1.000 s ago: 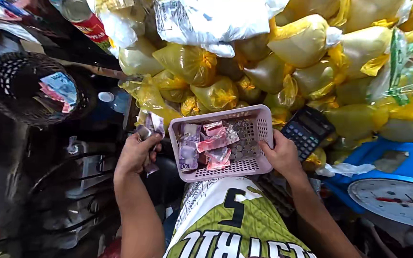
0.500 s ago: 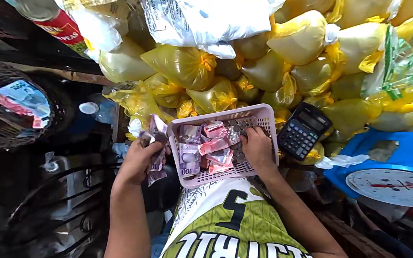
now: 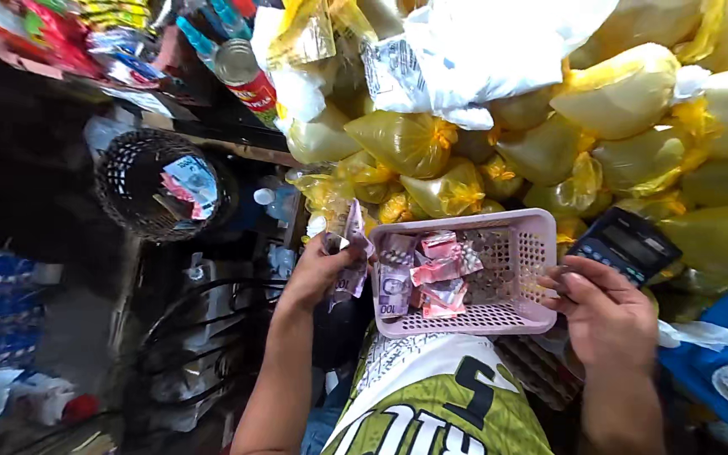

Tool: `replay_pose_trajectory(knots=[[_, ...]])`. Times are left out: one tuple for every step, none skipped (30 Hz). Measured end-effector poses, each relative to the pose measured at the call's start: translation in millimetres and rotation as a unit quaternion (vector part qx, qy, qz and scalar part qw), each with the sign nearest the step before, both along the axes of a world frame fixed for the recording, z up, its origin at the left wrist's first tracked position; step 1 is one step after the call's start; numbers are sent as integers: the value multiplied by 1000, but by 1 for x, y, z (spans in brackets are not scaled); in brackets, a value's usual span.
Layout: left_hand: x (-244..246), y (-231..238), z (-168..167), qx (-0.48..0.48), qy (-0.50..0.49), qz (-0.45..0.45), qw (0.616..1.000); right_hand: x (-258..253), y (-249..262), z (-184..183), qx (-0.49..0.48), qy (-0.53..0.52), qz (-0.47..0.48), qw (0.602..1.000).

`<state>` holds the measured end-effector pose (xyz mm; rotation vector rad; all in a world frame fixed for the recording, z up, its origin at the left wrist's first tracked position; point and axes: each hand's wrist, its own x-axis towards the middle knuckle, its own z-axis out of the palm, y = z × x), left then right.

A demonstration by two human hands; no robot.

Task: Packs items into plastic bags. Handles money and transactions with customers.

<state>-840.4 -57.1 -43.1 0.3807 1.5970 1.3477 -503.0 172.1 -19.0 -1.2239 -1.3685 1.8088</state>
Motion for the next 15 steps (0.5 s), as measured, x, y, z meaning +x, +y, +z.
replay_pose_trajectory(knots=[[0,1,1,2,2,-3,1000,10,5,1,-20,5,-22,1000],[0,1,3,5,4,-6,1000,18,8,2,-43,12,-42,998],[0,1,5,10,4,-11,1000,24,10,2,-64,19,-60,996],[0,1,8,7,10,-18,1000,28,10,2,-85,30,-72,993],[1,2,11,1,19,-22,1000,30,10,1,-103,41,-82,990],[3,3,15,-2,24,-23,999,30,7,1,-116,49,-87,988],[4,4,17,1,19,-21,1000,29,4,1,-120,51,-80,988],[7,6,19,4,16,-12,1000,27,0,1,-112,45,-63,991],[11,8,22,9,13,3,1000,21,-5,0,-92,32,-39,995],[15,10,25,16,8,21,1000,13,-11,-3,-57,8,-6,998],[19,12,27,27,-1,35,999,3,-18,-8,-7,-16,35,999],[23,14,28,42,-16,45,998,-8,-26,-14,62,-49,87,993],[25,16,27,58,-36,52,996,-21,-35,-21,147,-95,142,974],[26,19,25,71,-54,57,994,-35,-44,-27,234,-153,196,940],[27,21,24,80,-72,61,992,-50,-54,-33,315,-216,244,891]])
